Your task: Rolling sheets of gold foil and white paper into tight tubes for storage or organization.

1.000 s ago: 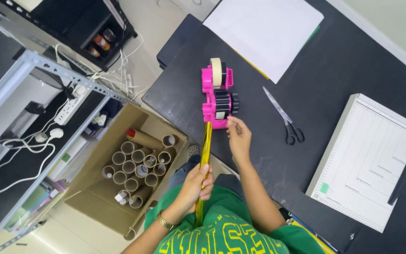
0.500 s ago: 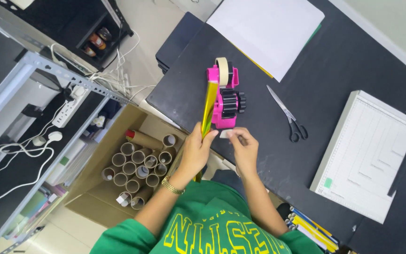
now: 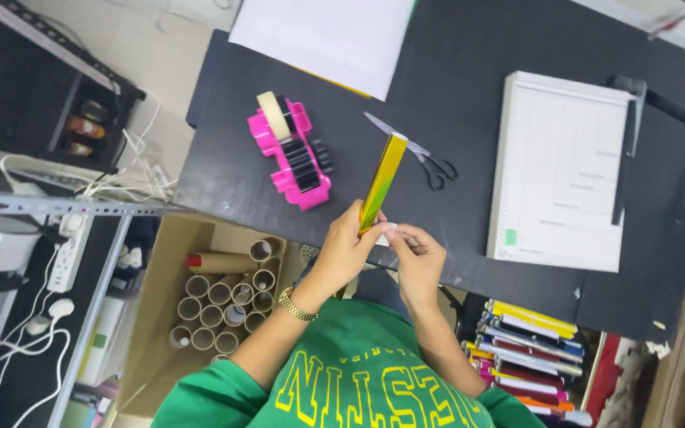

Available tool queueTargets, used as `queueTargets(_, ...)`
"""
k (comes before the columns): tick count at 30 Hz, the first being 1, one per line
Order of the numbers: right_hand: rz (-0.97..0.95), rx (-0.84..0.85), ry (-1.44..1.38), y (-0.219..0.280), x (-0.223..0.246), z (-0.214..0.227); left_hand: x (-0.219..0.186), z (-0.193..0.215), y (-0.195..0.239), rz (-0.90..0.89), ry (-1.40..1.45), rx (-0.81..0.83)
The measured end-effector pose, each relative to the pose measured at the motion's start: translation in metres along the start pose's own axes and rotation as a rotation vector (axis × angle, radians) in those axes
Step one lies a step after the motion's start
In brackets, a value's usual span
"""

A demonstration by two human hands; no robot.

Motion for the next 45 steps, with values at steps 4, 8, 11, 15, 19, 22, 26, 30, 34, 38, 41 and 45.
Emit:
queueTargets(4, 0.056, 0.014, -0.057, 0.004, 0.04, 0.025, 0.008, -0.035, -0.008, 0.053, -0.081, 0.044)
queueTargets(8, 0.093, 0.001, 0.056, -0.009, 0.034, 0.057, 0.014, -0.066, -0.012, 0.09, -0.1, 0.093)
queueTargets(11, 0.079, 0.031, 0.117, -0.02, 0.027, 0.079, 0.015, -0.088, -0.015, 0.115, -0.098, 0.13)
queueTargets(15, 0.163, 0.029, 0.163, -0.027, 0.026, 0.103, 0.017, -0.115, -0.018, 0.108, -0.048, 0.174)
queueTargets(19, 0.552, -0.178, 0.386, -0.02, 0.054, 0.123, 0.025, -0.14, -0.022, 0.131, 0.05, 0.152)
queueTargets(22, 1.017, -0.359, 0.508, -0.009, 0.04, 0.14, 0.033, -0.155, -0.025, 0.118, 0.075, 0.083)
queueTargets(26, 1.115, -0.174, 0.388, 0.018, 0.031, 0.142, 0.063, -0.16, -0.04, 0.166, 0.196, -0.033)
queueTargets(30, 0.568, -0.16, 0.196, -0.012, -0.033, 0.183, 0.051, -0.158, -0.042, 0.259, 0.214, -0.069)
queueTargets(34, -0.08, -0.157, 0.201, -0.066, -0.133, 0.23, 0.071, -0.166, -0.039, 0.326, 0.169, -0.055)
queueTargets(38, -0.214, -0.102, 0.248, -0.078, -0.157, 0.241, 0.072, -0.179, -0.026, 0.359, 0.135, -0.049)
queueTargets(41, -0.277, -0.093, 0.267, -0.087, -0.166, 0.243, 0.07, -0.185, -0.027, 0.374, 0.096, -0.012)
queueTargets(45, -0.343, -0.15, 0.271, -0.083, -0.181, 0.248, 0.062, -0.189, -0.027, 0.351, 0.09, 0.005)
Point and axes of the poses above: each hand's wrist, its own y-axis away from the middle knuckle, its own z-axis out of the back of the hand, x = y × z, the point moved 6 cm from there along -y, towards the middle knuckle, and after that the axes turned 8 degrees about y, right-handed, at the moved point
